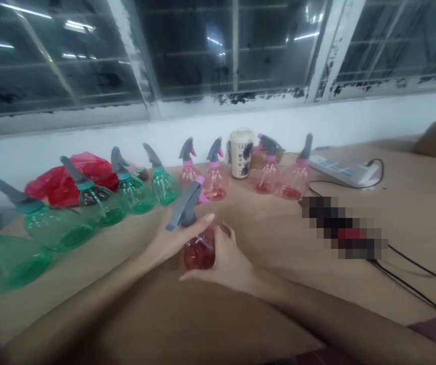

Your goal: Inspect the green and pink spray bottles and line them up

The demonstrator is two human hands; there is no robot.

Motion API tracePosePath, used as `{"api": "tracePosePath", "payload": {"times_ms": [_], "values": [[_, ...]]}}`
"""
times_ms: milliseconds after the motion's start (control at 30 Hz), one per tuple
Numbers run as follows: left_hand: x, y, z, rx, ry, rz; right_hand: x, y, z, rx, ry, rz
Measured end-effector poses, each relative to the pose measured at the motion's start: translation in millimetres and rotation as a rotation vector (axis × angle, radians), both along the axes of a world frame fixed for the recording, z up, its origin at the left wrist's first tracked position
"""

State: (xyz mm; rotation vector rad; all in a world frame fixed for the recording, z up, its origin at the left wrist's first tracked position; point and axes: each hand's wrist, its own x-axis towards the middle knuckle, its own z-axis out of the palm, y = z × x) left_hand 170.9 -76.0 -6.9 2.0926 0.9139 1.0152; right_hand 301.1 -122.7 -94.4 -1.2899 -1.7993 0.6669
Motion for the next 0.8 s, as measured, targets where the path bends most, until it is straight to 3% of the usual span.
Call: {"api": "tracePosePath", "payload": {"times_ms": [200,367,533,800], "values": [[0.4,-7.8,3.4,-0.018,-0.069,-0.009,-1.2,-1.3,1.7,0.009,0.038,-0.020],[4.3,-3.5,-6.0,-0.109,-0.101,0.035,0.6,0.3,3.0,0.021,0.039,0.018],[11.1,4.7,-12.3,-0.053,-0.102,0.106,3.7,5.9,1.6,-0.011,0.032,0.043],[9.8,7.3,-13.7,-0.052,-0.102,0.047,6.3,6.9,-2.7,-0.064,0.079,0.048]]}}
